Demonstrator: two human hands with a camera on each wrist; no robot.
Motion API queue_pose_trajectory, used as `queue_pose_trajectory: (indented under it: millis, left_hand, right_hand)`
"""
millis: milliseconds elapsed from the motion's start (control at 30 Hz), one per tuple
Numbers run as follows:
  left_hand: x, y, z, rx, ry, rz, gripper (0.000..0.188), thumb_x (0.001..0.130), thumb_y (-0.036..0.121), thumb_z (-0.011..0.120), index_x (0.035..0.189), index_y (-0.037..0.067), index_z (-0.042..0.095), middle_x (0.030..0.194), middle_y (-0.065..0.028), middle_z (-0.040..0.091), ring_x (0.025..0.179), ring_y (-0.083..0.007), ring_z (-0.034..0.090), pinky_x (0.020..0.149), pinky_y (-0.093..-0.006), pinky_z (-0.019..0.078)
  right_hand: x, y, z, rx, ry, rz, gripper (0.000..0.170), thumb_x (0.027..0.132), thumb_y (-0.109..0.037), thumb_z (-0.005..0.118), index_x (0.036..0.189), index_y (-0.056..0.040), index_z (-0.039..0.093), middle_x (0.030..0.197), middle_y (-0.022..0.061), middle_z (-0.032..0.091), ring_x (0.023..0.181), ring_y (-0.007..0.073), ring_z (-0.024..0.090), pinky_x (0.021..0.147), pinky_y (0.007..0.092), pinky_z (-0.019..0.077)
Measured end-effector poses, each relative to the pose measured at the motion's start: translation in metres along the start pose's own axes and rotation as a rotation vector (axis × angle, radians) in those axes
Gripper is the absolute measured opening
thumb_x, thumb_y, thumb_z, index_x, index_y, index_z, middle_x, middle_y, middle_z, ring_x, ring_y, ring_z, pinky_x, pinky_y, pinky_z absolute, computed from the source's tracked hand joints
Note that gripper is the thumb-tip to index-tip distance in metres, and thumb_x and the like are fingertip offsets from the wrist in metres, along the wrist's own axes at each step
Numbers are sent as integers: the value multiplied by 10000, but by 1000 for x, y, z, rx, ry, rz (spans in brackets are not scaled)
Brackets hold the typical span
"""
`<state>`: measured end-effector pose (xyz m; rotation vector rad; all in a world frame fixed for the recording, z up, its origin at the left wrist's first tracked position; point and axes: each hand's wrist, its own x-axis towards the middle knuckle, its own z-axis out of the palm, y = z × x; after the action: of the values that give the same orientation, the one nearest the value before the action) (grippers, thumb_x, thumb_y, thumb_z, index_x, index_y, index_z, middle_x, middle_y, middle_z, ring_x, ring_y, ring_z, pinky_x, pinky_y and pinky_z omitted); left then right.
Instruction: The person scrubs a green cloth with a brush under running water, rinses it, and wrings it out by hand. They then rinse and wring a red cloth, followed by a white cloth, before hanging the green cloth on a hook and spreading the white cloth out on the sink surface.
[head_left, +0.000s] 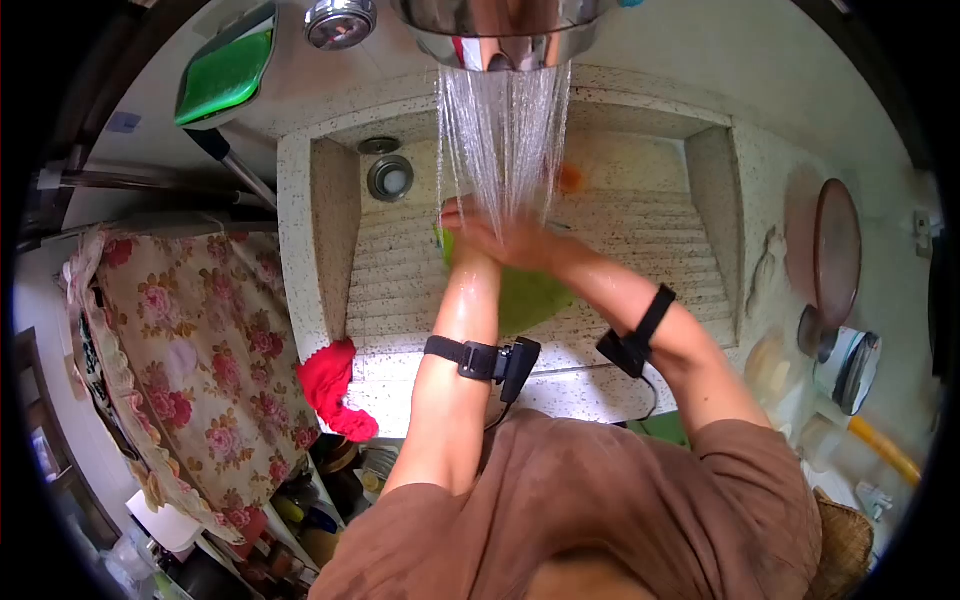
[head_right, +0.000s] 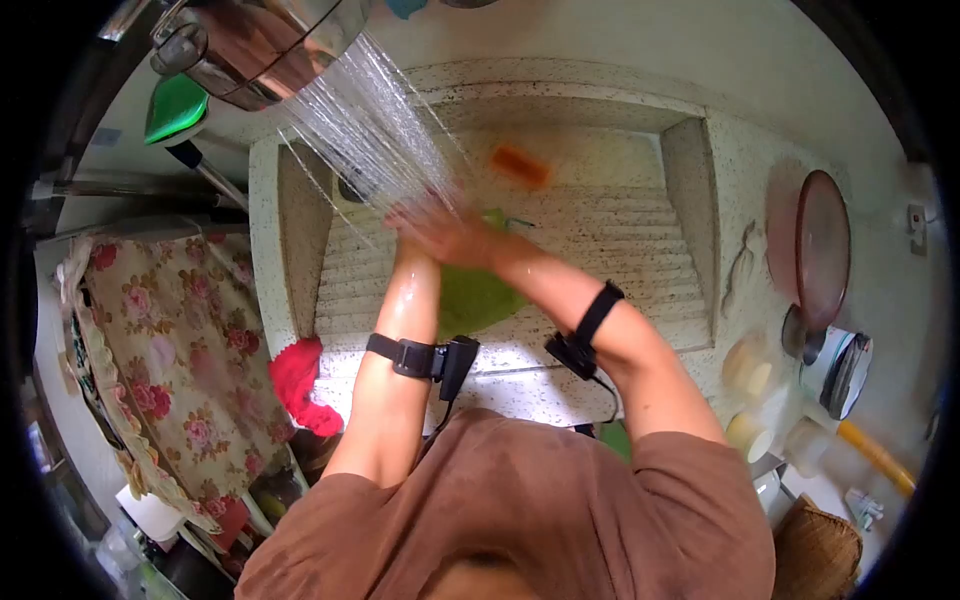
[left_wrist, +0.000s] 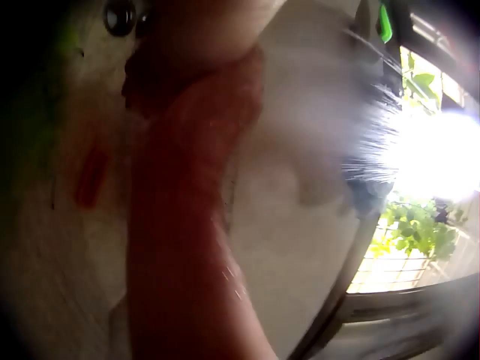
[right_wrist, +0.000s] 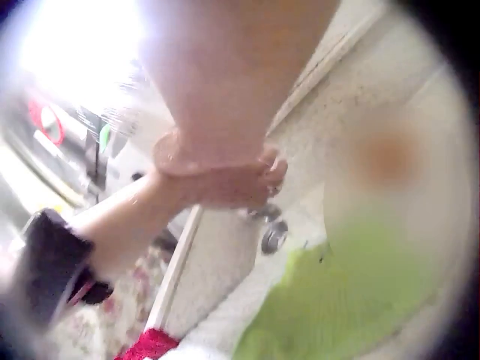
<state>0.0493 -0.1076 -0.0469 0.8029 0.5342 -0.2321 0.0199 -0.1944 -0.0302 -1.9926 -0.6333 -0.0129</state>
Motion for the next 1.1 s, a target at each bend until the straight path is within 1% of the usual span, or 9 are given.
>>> queue_pose_trajectory:
  millis: [167, 233, 300, 367, 533, 633, 700, 1000, 1100]
  left_hand:
    - [-43, 4, -30, 1353, -303, 723, 290, 909, 192, 455, 1124, 15, 534, 1120, -185, 565, 1003, -346, 551, 842, -426, 453]
    - [-39, -7, -26, 1656, -415, 855, 287, 905, 181, 461, 1128, 14, 533, 1122, -188, 563, 1005, -349, 549, 844, -425, 452]
    - [-25, -16, -24, 1795, -417, 888, 286, 901, 171, 467, 1131, 13, 532, 1124, -192, 562, 1007, -353, 548, 845, -425, 450]
    - [-17, -16, -22, 1809, -445, 853, 285, 897, 160, 473, 1134, 12, 531, 1126, -195, 560, 1009, -357, 546, 847, -425, 448]
    - [-28, 21, -26, 1508, -476, 634, 360, 879, 177, 494, 1217, 53, 503, 1239, -201, 490, 1089, -409, 476, 999, -472, 323]
    - [-61, 40, -28, 1325, -500, 844, 315, 879, 199, 492, 1161, 64, 531, 1194, -200, 520, 1084, -399, 487, 1004, -482, 309]
    - [-77, 34, -15, 1361, -813, 1030, 286, 883, 235, 487, 1103, 67, 559, 1144, -198, 548, 1074, -389, 501, 986, -485, 327]
    - [8, 51, -21, 1886, -1025, 641, 338, 892, 308, 449, 994, 31, 612, 1005, -207, 608, 891, -397, 575, 897, -489, 411]
    - [71, -8, -93, 1622, -519, 726, 353, 887, 417, 489, 1012, 117, 626, 1027, -176, 612, 935, -309, 588, 795, -436, 469]
  right_hand:
    - [-5, -37, 11, -27, -140, -72, 306, 866, -391, 503, 990, -174, 678, 998, 50, 645, 1031, 242, 553, 1015, 553, 236]
    - [9, -1, 0, -241, -364, 98, 293, 864, -371, 503, 950, -157, 684, 944, 50, 645, 955, 248, 567, 948, 543, 307]
    - [10, 22, -8, -399, -422, -95, 267, 888, -310, 479, 959, -140, 673, 955, 58, 634, 900, 270, 561, 871, 523, 350]
    - [1, 62, -1, -597, -270, -388, 266, 901, -290, 468, 981, -137, 670, 978, 58, 632, 912, 272, 562, 873, 532, 351]
    - [32, 60, 5, -158, -39, 95, 259, 891, -284, 484, 1014, -126, 649, 1008, 71, 620, 934, 281, 555, 870, 519, 363]
    - [38, 49, 10, -26, 92, 148, 256, 886, -279, 491, 1017, -120, 643, 1009, 79, 618, 936, 285, 554, 864, 516, 369]
    - [35, 33, 14, -10, 89, 107, 254, 883, -275, 495, 1019, -115, 639, 1009, 84, 616, 937, 287, 554, 861, 514, 373]
    - [12, 7, 17, -296, -247, -60, 251, 870, -259, 516, 1029, -95, 619, 1010, 109, 607, 943, 300, 552, 844, 506, 391]
    - [13, 28, 16, -287, -157, 36, 252, 866, -254, 522, 1033, -88, 613, 1010, 117, 604, 945, 304, 551, 838, 503, 397]
